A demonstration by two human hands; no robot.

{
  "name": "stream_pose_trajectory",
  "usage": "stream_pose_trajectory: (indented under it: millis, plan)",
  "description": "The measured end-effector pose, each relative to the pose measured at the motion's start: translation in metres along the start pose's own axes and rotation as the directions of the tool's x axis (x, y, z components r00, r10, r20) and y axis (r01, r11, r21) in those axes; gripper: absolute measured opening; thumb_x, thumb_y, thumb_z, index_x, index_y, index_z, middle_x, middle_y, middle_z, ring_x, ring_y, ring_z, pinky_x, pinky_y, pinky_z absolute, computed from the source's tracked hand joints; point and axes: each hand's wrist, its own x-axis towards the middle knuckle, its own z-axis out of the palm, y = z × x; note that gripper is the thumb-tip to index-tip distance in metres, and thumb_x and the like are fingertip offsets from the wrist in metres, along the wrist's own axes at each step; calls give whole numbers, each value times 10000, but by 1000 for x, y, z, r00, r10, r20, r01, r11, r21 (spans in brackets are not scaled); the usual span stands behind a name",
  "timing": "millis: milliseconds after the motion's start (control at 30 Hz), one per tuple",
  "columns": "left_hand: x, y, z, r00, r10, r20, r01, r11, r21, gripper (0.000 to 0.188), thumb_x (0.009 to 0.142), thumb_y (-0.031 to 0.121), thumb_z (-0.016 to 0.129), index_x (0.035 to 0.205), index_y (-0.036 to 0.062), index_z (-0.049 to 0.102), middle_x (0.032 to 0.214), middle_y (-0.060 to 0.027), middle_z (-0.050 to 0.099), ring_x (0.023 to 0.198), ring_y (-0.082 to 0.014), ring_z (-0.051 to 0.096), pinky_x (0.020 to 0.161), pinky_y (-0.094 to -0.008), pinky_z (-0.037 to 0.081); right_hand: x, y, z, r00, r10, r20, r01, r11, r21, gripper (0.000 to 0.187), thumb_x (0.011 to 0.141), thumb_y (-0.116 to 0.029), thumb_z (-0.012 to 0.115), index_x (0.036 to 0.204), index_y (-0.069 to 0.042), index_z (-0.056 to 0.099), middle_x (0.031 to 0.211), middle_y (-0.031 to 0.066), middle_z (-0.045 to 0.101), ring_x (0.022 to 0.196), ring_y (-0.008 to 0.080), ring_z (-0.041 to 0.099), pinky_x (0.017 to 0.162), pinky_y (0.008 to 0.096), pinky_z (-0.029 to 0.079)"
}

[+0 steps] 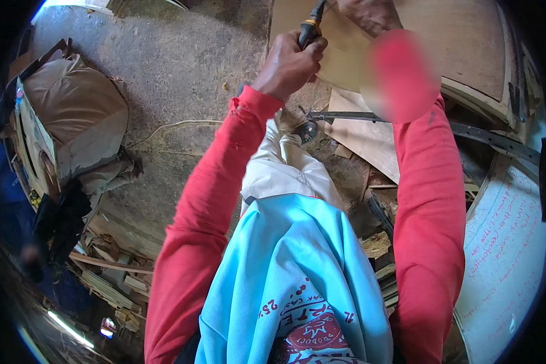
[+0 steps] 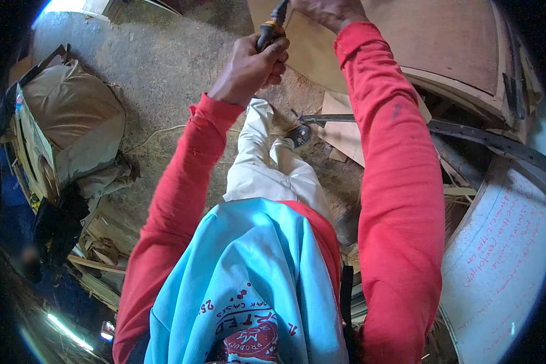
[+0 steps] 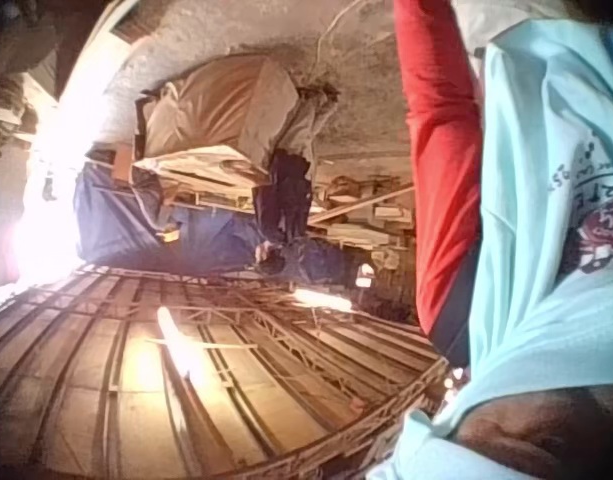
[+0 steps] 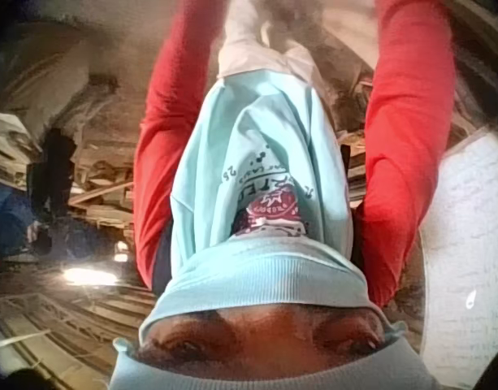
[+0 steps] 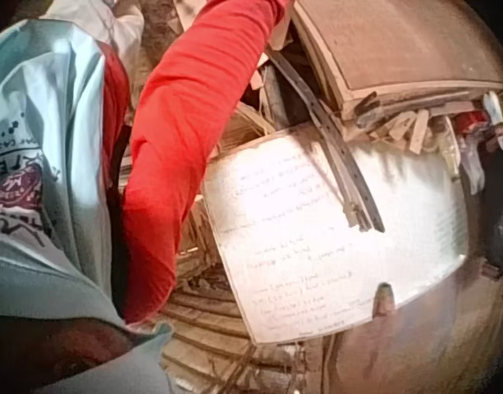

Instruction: Measure and mark a wooden board using a square and pencil, then use pliers to manipulate a small metal component or fastener on the board.

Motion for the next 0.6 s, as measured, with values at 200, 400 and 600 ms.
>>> stream_pose_trajectory:
  millis: [200, 400, 600]
  plan:
    - [-46, -17, 20, 986, 81, 148, 30, 780, -626, 206, 1043, 223, 641, 1010, 43, 547, 823, -5, 526, 637, -79, 468, 537, -249, 409, 29, 30, 13, 998, 53, -25, -55, 995, -80, 477, 916, -458, 782, 837, 5, 696, 578, 78, 535, 536, 117, 480, 498, 375, 392]
    - [-39, -88, -17, 960, 233, -154, -211, 966, 147, 173, 1030, 142, 633, 1096, -4, 566, 809, -37, 582, 705, -101, 537, 620, -292, 465, 35, 107, -19, 993, 6, -120, 21, 976, 215, 216, 973, -280, 733, 1011, -78, 798, 611, 25, 516, 585, 80, 402, 487, 338, 343]
    - [-8, -32, -35, 842, 538, 29, -263, 363, 894, 247, 987, 221, 660, 1115, 22, 589, 913, -174, 662, 773, -359, 655, 665, -476, 503, -2, 56, -26, 998, -57, -6, 57, 973, 222, 295, 998, -252, 720, 822, -25, 653, 631, -32, 384, 591, 74, 339, 503, 332, 300]
